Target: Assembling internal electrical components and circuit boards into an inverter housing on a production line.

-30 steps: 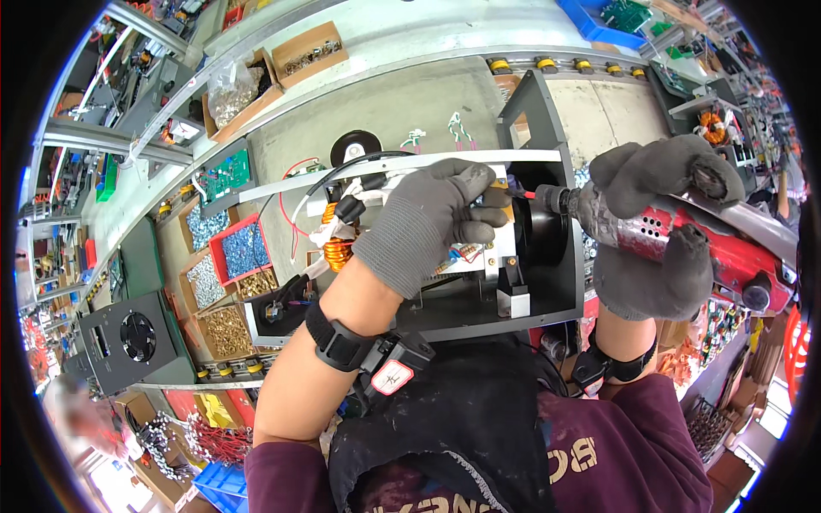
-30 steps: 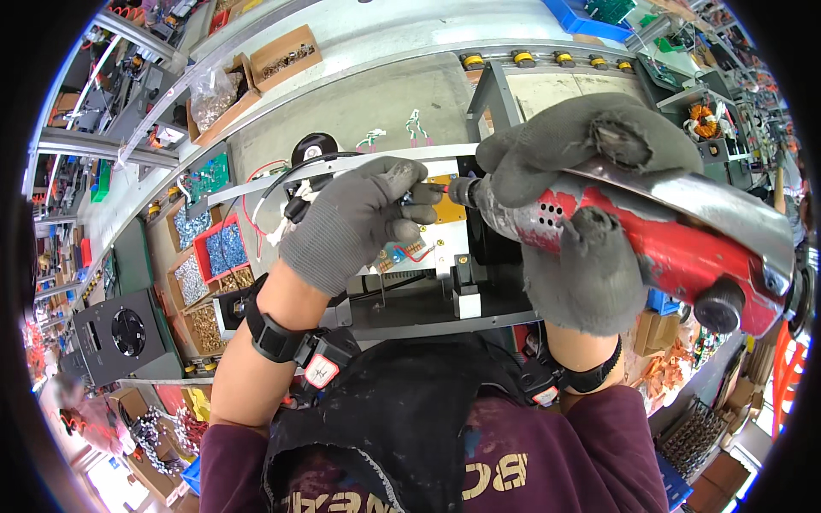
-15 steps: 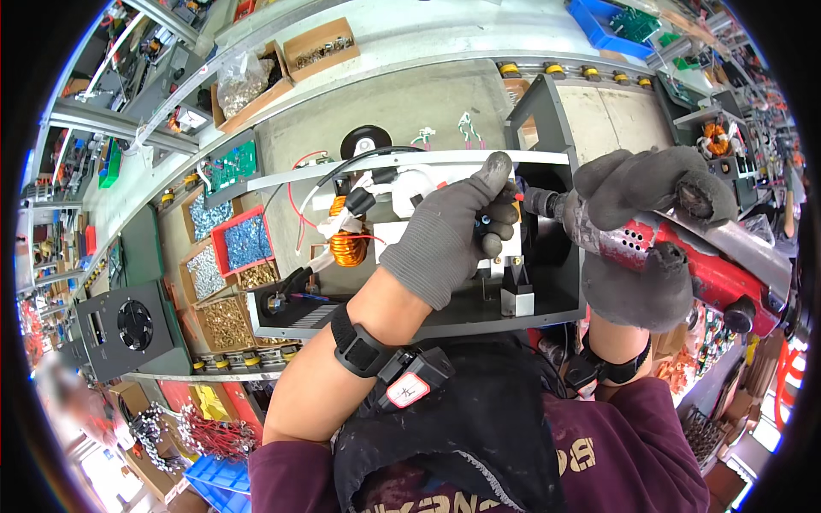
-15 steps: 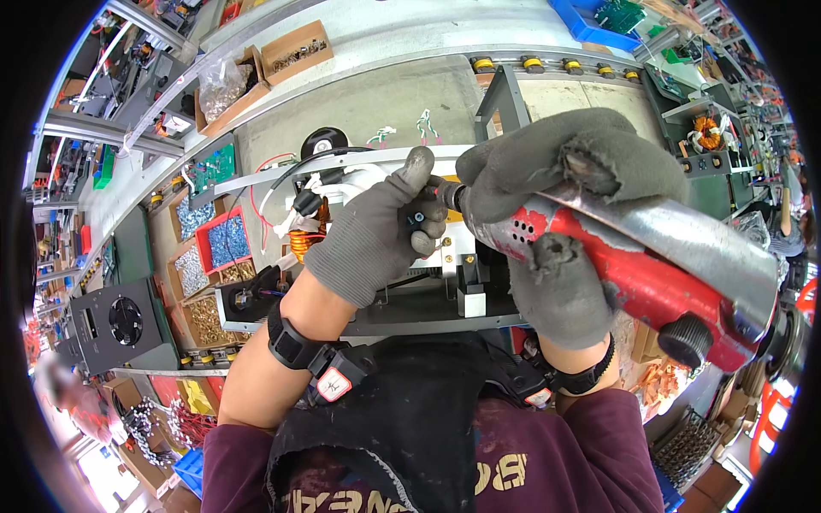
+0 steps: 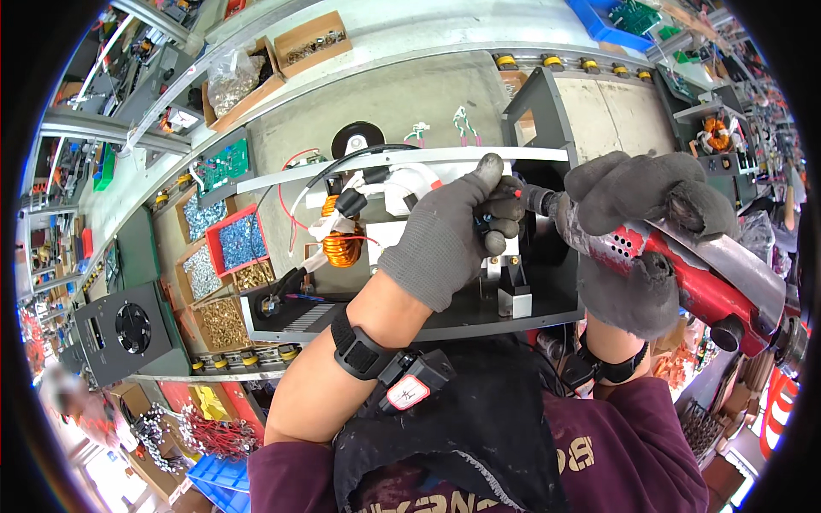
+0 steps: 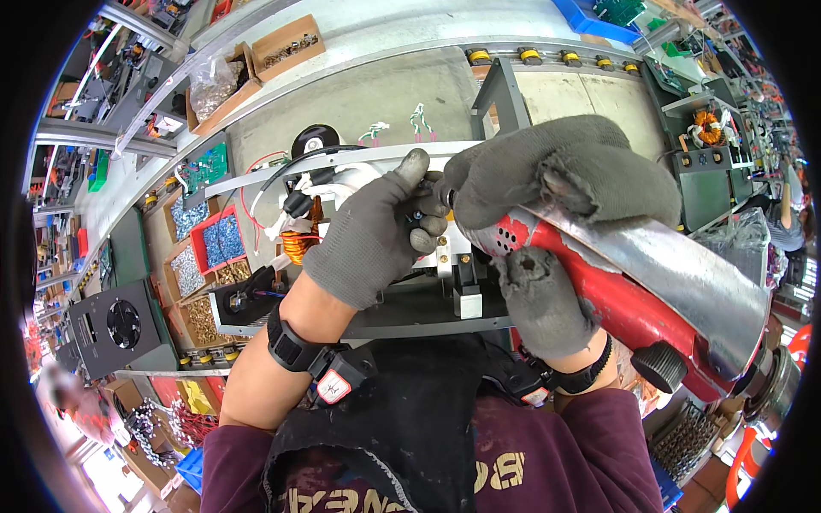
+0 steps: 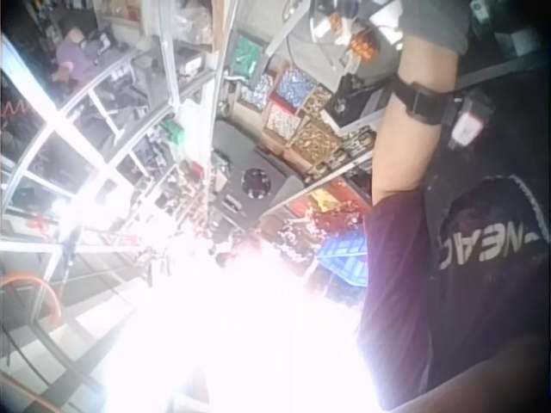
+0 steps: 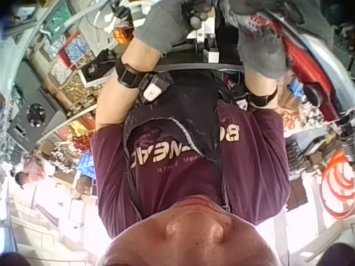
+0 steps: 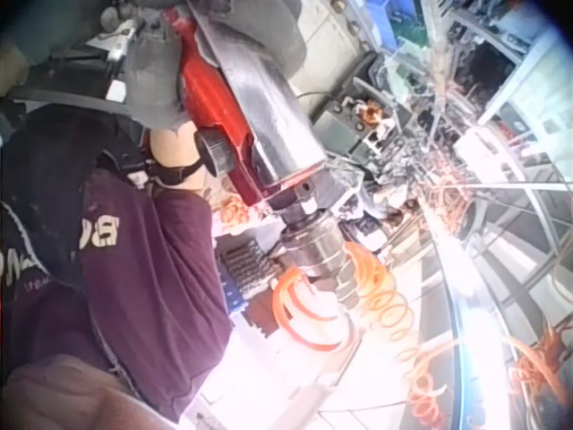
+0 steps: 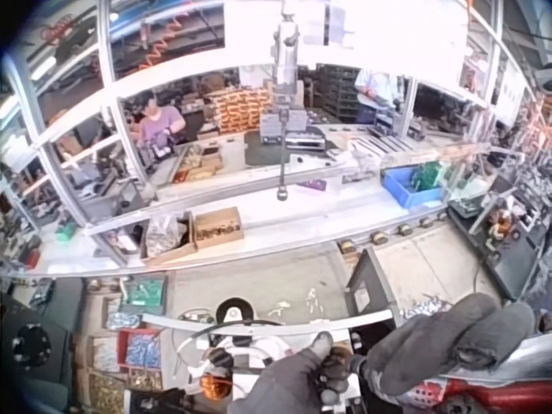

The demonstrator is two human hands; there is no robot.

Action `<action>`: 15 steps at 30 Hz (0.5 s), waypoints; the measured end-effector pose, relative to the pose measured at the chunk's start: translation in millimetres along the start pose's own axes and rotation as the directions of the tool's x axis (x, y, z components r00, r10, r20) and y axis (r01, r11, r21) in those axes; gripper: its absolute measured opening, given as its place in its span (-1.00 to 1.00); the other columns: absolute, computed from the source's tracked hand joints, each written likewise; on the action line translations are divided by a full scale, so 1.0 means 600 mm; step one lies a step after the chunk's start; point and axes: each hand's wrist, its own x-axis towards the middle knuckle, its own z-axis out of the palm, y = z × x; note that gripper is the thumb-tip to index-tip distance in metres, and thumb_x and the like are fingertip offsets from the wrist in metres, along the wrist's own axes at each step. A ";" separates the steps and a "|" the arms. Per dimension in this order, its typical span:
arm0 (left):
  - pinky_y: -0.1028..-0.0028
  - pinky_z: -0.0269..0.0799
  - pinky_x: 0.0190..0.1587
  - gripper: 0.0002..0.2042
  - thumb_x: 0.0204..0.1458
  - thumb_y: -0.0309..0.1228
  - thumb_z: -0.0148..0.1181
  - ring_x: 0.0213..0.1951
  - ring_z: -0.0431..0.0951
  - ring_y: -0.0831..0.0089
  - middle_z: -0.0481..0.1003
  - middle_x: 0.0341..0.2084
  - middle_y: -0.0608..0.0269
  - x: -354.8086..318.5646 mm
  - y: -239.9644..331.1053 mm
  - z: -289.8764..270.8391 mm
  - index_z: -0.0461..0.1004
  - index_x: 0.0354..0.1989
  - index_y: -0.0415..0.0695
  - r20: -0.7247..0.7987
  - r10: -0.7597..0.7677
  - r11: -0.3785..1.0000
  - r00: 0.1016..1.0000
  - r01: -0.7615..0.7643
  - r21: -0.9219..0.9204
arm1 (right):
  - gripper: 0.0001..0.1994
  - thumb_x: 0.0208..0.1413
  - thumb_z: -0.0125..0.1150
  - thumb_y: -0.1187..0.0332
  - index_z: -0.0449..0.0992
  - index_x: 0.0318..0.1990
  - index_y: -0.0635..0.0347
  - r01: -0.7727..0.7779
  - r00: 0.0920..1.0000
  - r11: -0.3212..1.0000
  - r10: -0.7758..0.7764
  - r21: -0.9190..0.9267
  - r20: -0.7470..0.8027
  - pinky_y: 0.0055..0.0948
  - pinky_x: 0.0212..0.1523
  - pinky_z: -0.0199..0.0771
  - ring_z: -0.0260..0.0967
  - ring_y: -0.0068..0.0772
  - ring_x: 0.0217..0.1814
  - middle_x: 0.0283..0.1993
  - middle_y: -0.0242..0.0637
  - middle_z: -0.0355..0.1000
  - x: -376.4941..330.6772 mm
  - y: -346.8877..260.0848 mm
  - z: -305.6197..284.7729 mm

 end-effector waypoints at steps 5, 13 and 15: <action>0.64 0.12 -0.66 -0.56 0.09 0.02 0.03 -0.66 0.26 0.59 0.33 -0.67 0.31 0.000 0.000 -0.011 0.42 -0.37 -0.21 0.064 0.006 0.996 0.998 -0.012 0.093 | -0.64 -0.03 0.13 0.19 0.30 -0.10 0.11 0.041 0.999 0.982 -0.037 0.183 -0.026 -0.30 -0.46 0.33 0.23 -0.39 -0.54 -0.42 -0.27 0.22 -0.018 0.029 -0.024; 0.65 0.09 -0.65 -0.38 0.13 0.15 -0.19 -0.70 0.21 0.65 0.30 -0.72 0.40 -0.022 0.045 -0.045 0.50 -0.32 -0.28 -0.123 0.153 0.775 0.981 -0.041 0.631 | -0.55 -0.08 0.20 0.28 0.23 -0.06 0.29 -0.252 0.929 0.968 0.239 -0.010 -0.283 -0.24 -0.34 0.46 0.39 -0.14 -0.39 -0.32 -0.06 0.35 -0.095 0.054 -0.056; 0.65 0.10 -0.65 -0.40 0.14 0.12 -0.17 -0.69 0.21 0.66 0.30 -0.72 0.41 -0.022 0.048 -0.048 0.50 -0.32 -0.28 -0.131 0.168 0.731 0.977 -0.034 0.682 | -0.55 -0.09 0.23 0.31 0.24 -0.07 0.29 -0.239 0.965 0.968 0.246 0.070 -0.097 -0.26 -0.34 0.46 0.40 -0.14 -0.36 -0.32 -0.04 0.36 -0.092 0.067 -0.049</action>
